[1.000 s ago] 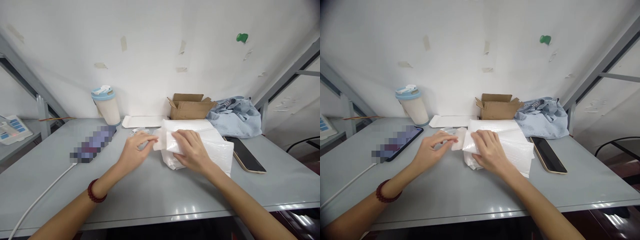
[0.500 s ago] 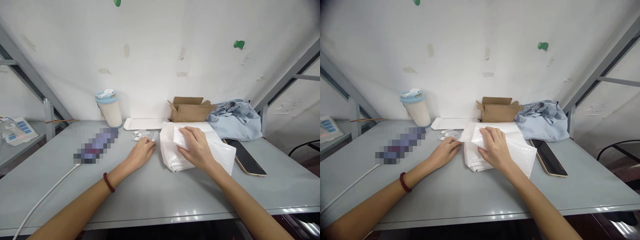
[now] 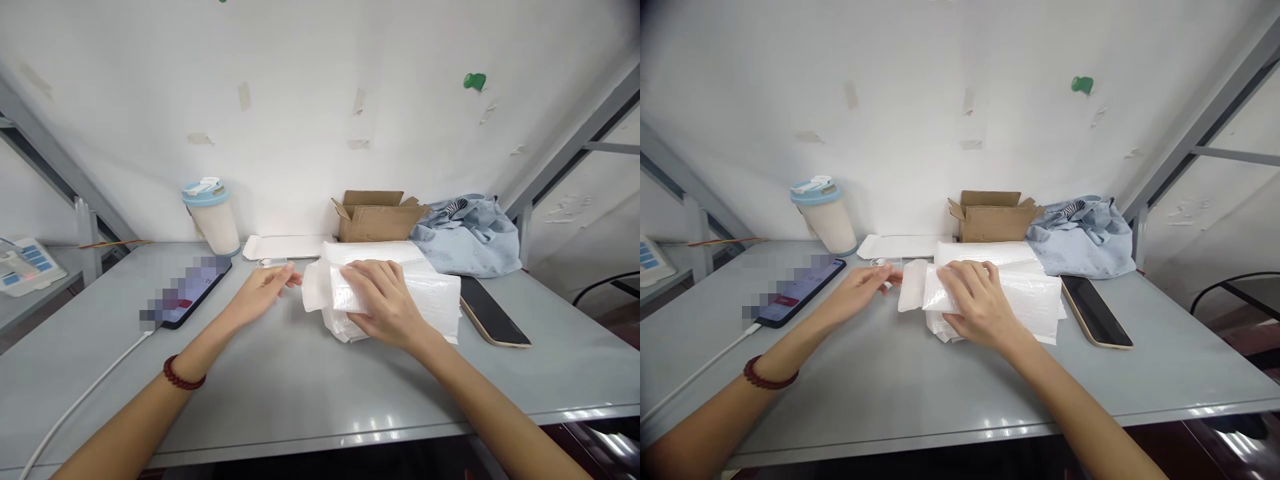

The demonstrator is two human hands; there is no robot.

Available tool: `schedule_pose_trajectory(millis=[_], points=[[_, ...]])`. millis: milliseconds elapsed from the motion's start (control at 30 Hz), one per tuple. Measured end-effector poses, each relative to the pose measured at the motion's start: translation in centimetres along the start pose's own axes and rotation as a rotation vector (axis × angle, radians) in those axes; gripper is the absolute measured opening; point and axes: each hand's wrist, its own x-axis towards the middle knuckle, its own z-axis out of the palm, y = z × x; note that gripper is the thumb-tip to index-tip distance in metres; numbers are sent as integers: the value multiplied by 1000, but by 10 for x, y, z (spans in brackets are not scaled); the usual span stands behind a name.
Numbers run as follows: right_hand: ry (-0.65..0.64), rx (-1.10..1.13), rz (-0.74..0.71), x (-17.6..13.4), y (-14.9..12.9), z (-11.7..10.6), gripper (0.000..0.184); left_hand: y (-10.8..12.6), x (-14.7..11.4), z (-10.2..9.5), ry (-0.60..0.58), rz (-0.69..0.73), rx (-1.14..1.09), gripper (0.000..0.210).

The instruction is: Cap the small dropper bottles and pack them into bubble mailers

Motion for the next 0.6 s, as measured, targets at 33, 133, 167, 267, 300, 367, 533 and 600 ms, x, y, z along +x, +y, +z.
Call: schedule_pose_trajectory(millis=[33,133,167,267,300,367,533,600], points=[[-24,3,-18,0,-1,0,43,5,-2,4,-102,-26,-139,52],[-117,7,-64,-1,-4,-2,44,13,-10,20,-249,-126,-241,46],[-148,5,-76,-1,-6,-2,45,14,-12,25,-241,-163,-238,43],[-191,-50,-104,-1,-11,-2,48,14,-14,35,-147,-280,-312,39],[-190,-85,-115,-1,-13,-2,48,14,-14,36,-109,-317,-349,39],[-184,-151,-135,-1,-17,-1,49,17,-14,36,-50,-362,-402,39],[-199,-179,-128,-3,-18,1,47,25,-19,32,178,-153,-305,45],[-185,-174,-112,-4,-16,4,44,27,-22,32,236,-47,-253,42]])
